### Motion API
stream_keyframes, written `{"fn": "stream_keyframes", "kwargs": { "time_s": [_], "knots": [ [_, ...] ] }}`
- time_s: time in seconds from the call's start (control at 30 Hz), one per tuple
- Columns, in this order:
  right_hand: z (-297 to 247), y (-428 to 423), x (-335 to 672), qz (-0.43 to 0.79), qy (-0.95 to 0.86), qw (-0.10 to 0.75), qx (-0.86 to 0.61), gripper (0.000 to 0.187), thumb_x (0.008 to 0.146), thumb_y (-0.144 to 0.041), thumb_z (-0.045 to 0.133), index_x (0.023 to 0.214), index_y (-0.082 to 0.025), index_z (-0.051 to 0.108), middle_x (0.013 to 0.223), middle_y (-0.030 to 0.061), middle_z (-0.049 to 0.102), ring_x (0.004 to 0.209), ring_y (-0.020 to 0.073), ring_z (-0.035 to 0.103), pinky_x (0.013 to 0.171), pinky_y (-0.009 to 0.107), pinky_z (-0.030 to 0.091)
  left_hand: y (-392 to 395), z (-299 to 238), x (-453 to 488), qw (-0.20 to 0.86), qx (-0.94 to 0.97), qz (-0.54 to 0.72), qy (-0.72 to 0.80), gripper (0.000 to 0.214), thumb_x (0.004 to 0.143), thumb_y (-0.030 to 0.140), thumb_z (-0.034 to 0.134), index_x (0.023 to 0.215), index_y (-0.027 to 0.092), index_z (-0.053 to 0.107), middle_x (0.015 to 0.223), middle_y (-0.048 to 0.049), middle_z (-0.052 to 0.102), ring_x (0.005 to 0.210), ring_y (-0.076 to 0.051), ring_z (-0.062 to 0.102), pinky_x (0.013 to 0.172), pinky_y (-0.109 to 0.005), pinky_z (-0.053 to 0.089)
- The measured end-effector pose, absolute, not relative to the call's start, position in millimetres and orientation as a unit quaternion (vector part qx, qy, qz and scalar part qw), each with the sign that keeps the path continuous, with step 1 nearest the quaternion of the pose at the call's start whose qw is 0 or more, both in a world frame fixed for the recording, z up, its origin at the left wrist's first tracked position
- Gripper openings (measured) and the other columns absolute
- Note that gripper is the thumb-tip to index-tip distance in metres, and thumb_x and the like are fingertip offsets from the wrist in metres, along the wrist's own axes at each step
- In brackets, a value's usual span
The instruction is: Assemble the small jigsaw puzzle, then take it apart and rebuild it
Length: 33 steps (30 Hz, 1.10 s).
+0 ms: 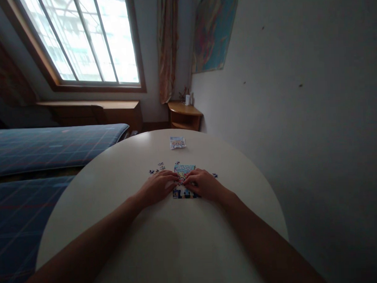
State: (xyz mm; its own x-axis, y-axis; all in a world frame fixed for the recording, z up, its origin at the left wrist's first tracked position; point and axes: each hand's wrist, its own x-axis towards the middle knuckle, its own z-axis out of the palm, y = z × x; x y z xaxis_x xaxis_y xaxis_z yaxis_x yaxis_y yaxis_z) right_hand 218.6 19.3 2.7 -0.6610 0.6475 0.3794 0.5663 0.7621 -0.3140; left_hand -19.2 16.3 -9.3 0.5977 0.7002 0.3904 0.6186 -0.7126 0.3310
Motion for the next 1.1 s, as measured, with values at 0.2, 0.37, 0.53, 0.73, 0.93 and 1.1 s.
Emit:
{"fn": "stream_keyframes", "kwargs": {
  "time_s": [0.2, 0.37, 0.53, 0.73, 0.93, 1.1],
  "knots": [
    [1, 20, 220, 0.112, -0.901, 0.249, -0.339, 0.013, 0.087, -0.025, 0.066, 0.096, -0.023, 0.075, 0.102, 0.0055, 0.072, 0.095, 0.0177, 0.064, 0.090, 0.031, 0.047, 29, -6, -43, 0.034, 0.846, 0.244, 0.474, 0.027, 0.093, 0.032, 0.049, 0.112, 0.025, 0.067, 0.121, -0.0035, 0.068, 0.114, -0.022, 0.060, 0.100, -0.040, 0.048],
    [4, 23, 225, 0.124, -0.882, 0.258, -0.374, 0.015, 0.086, -0.024, 0.067, 0.099, -0.024, 0.074, 0.104, 0.0056, 0.072, 0.099, 0.0191, 0.063, 0.092, 0.033, 0.047, 42, -4, -70, -0.003, 0.779, 0.231, 0.583, 0.029, 0.090, 0.033, 0.051, 0.113, 0.023, 0.065, 0.123, -0.0055, 0.066, 0.114, -0.026, 0.059, 0.098, -0.041, 0.048],
    [8, 28, 238, 0.105, -0.853, 0.255, -0.443, 0.020, 0.087, -0.026, 0.065, 0.104, -0.023, 0.073, 0.104, 0.0072, 0.071, 0.101, 0.0217, 0.061, 0.093, 0.037, 0.046, 41, -3, -73, 0.010, 0.774, 0.196, 0.602, 0.029, 0.089, 0.035, 0.049, 0.107, 0.024, 0.069, 0.116, -0.0055, 0.068, 0.107, -0.024, 0.061, 0.092, -0.037, 0.050],
    [1, 44, 268, 0.068, -0.791, 0.251, -0.553, 0.027, 0.087, -0.024, 0.061, 0.112, -0.016, 0.069, 0.117, 0.0113, 0.067, 0.110, 0.0240, 0.058, 0.101, 0.040, 0.042, 40, -4, -72, 0.014, 0.798, 0.202, 0.568, 0.028, 0.089, 0.036, 0.049, 0.102, 0.024, 0.072, 0.114, -0.0067, 0.068, 0.106, -0.025, 0.060, 0.091, -0.037, 0.050],
    [-9, 53, 280, 0.064, -0.762, 0.259, -0.590, 0.030, 0.085, -0.022, 0.060, 0.113, -0.015, 0.068, 0.116, 0.0130, 0.067, 0.106, 0.0234, 0.061, 0.100, 0.040, 0.044, 45, -9, -72, 0.043, 0.807, 0.244, 0.535, 0.023, 0.089, 0.035, 0.052, 0.097, 0.025, 0.071, 0.109, -0.0067, 0.068, 0.105, -0.026, 0.060, 0.095, -0.040, 0.048],
    [-8, 51, 274, 0.066, -0.764, 0.259, -0.587, 0.029, 0.085, -0.022, 0.060, 0.112, -0.014, 0.068, 0.116, 0.0145, 0.067, 0.108, 0.0251, 0.060, 0.100, 0.041, 0.044, 49, -12, -72, 0.072, 0.818, 0.245, 0.516, 0.021, 0.090, 0.032, 0.051, 0.096, 0.022, 0.069, 0.107, -0.0074, 0.068, 0.106, -0.025, 0.059, 0.097, -0.041, 0.045]
  ]
}}
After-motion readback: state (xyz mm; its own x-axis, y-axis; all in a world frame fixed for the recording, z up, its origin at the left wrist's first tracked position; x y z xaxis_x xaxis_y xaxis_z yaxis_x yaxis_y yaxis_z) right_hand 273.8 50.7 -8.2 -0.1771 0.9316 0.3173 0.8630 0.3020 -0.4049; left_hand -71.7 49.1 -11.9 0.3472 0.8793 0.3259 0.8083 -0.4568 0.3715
